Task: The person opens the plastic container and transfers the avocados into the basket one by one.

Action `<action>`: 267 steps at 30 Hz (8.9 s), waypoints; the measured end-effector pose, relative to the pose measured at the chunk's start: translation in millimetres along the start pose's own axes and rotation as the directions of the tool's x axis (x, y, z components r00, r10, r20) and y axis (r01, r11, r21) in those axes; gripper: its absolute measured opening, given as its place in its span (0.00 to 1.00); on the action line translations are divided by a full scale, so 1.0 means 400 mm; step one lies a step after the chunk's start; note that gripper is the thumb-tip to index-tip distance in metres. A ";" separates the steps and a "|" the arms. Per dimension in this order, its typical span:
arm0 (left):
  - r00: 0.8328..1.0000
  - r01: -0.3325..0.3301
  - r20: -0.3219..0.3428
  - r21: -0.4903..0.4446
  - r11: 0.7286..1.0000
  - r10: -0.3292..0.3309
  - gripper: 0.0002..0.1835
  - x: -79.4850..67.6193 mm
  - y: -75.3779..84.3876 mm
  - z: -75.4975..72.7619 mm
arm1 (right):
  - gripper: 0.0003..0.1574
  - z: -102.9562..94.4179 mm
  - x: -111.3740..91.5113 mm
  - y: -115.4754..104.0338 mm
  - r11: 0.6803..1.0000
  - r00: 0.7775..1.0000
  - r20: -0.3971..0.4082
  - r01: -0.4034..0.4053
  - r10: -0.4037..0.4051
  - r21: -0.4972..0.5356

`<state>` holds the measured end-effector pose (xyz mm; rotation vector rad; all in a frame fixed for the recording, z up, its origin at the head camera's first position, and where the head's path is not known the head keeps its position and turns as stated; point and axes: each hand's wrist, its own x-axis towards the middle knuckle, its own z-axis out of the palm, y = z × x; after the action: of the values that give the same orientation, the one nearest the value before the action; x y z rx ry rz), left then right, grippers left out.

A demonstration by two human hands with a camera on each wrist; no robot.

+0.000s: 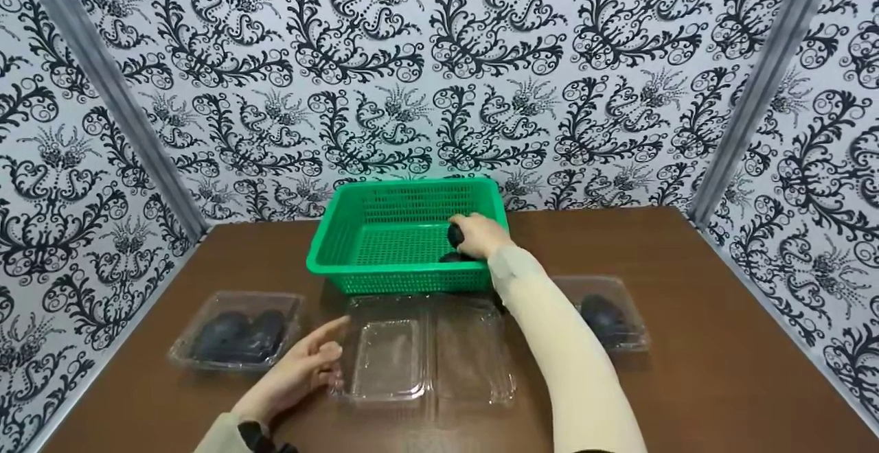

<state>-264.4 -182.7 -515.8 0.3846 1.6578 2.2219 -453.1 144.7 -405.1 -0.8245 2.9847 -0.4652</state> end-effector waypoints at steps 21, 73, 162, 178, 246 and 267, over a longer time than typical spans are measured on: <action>1.000 0.008 0.009 -0.013 1.000 -0.008 0.37 -0.002 0.002 0.000 | 0.36 0.004 -0.008 -0.014 1.000 1.000 -0.017 0.008 -0.009 -0.025; 1.000 0.006 0.012 0.007 1.000 -0.006 0.39 -0.006 0.007 -0.003 | 0.23 -0.068 -0.111 0.002 0.974 0.978 -0.173 0.148 -0.118 0.171; 0.999 0.038 -0.034 0.121 0.992 -0.035 0.36 -0.012 0.054 0.044 | 0.30 0.028 -0.643 0.332 0.678 0.864 -0.298 -0.066 0.407 0.732; 1.000 -0.003 -0.025 0.101 0.995 0.005 0.34 -0.021 0.089 0.066 | 0.31 0.029 -0.643 0.337 0.633 0.871 -0.250 -0.086 0.423 0.770; 0.895 -0.127 -0.408 0.162 0.979 0.183 0.27 -0.102 0.332 -0.063 | 0.24 0.045 -0.647 0.348 0.585 0.833 -0.278 -0.066 0.478 0.808; 0.789 -0.170 -0.595 0.028 0.985 0.153 0.17 -0.094 0.350 -0.158 | 0.25 0.056 -0.652 0.357 0.567 0.837 -0.281 -0.042 0.469 0.822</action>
<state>-271.6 -290.0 -400.0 -0.2309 1.9400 2.6779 -298.1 386.4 -485.3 -0.1425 2.6219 -2.0301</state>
